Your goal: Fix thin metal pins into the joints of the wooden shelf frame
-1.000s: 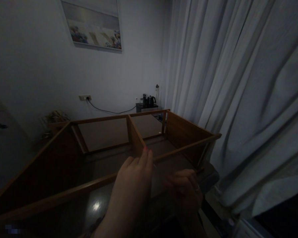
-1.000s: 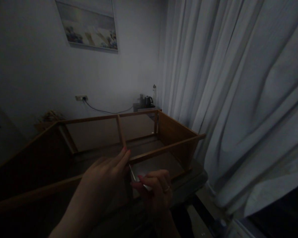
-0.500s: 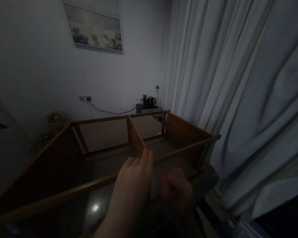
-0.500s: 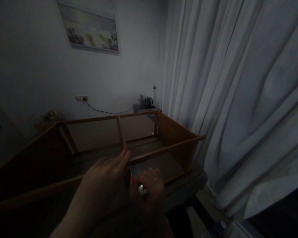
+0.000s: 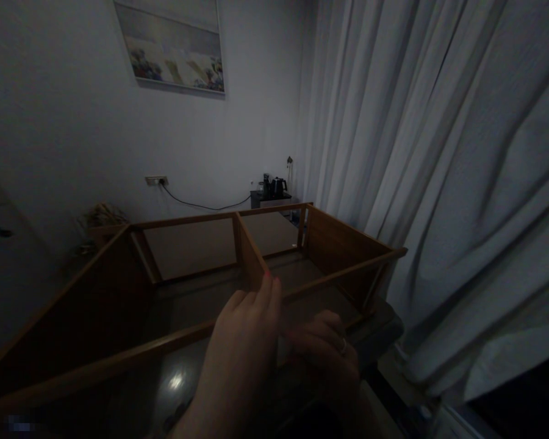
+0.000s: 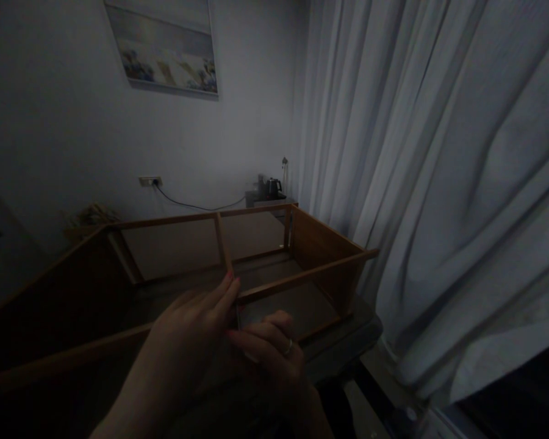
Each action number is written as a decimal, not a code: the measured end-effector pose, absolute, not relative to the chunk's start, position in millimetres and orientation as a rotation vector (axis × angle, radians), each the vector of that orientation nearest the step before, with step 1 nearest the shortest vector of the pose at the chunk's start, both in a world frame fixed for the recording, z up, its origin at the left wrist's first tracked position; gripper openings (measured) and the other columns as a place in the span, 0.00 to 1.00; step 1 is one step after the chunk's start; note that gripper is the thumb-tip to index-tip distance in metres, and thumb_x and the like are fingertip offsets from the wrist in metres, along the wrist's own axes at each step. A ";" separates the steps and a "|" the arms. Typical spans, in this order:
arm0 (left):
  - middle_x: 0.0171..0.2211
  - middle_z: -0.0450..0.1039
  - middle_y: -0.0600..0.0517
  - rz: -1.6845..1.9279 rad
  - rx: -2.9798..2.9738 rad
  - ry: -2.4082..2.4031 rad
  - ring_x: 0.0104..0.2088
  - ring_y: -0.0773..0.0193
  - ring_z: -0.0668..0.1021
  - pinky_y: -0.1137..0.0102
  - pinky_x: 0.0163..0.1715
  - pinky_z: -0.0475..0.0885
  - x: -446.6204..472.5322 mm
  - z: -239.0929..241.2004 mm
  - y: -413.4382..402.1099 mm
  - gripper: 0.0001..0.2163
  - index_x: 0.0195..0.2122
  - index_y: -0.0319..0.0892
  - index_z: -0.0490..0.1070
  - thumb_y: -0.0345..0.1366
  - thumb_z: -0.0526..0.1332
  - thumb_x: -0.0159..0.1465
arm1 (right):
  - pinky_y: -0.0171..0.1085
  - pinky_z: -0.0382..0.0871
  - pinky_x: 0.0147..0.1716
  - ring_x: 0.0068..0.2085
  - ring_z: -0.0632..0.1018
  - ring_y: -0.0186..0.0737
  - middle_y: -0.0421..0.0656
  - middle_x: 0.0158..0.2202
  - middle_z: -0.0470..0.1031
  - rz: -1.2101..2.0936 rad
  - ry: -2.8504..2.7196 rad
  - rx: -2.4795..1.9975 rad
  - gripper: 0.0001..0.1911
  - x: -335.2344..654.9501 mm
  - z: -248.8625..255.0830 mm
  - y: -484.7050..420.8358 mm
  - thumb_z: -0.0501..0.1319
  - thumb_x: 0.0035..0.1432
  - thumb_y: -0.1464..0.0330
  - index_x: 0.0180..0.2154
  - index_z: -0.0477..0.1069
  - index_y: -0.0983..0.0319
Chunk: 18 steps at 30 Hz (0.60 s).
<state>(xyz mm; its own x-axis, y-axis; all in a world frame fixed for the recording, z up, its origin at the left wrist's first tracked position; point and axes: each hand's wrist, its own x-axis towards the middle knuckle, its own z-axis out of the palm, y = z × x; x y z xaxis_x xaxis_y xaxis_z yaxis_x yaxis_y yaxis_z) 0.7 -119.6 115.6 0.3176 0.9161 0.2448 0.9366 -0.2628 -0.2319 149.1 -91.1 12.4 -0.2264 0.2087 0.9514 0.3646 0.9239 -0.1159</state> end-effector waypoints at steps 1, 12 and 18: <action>0.60 0.68 0.37 -0.078 -2.268 -1.669 0.44 0.53 0.84 0.62 0.44 0.82 1.2 116.3 -119.6 0.26 0.60 0.29 0.68 0.17 0.57 0.59 | 0.38 0.69 0.33 0.32 0.76 0.36 0.38 0.31 0.80 -0.139 -1.816 -0.430 0.13 150.0 11.8 -91.0 0.58 0.68 0.70 0.53 0.70 0.57; 0.63 0.65 0.39 -0.046 -2.273 -1.728 0.46 0.53 0.83 0.60 0.48 0.81 0.3 112.5 -123.8 0.26 0.63 0.31 0.65 0.22 0.59 0.63 | 0.34 0.66 0.24 0.24 0.71 0.31 0.34 0.23 0.70 -0.130 -1.545 -0.556 0.06 131.1 38.1 -95.3 0.59 0.66 0.71 0.34 0.68 0.57; 0.64 0.64 0.38 -0.023 -2.286 -1.740 0.47 0.52 0.83 0.59 0.48 0.80 1.7 115.9 -122.8 0.25 0.63 0.30 0.64 0.25 0.59 0.64 | 0.30 0.66 0.17 0.21 0.72 0.28 0.37 0.32 0.73 0.270 -1.449 -0.690 0.07 127.3 25.4 -101.9 0.55 0.69 0.70 0.44 0.71 0.57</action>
<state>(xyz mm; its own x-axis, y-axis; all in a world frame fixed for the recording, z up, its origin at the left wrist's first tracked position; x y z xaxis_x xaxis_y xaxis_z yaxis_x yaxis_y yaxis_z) 1.7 -122.8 115.9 0.2793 0.9444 0.1732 0.9487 -0.2437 -0.2013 127.3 -101.9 25.4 0.1329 0.5649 0.8144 0.2332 0.7808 -0.5797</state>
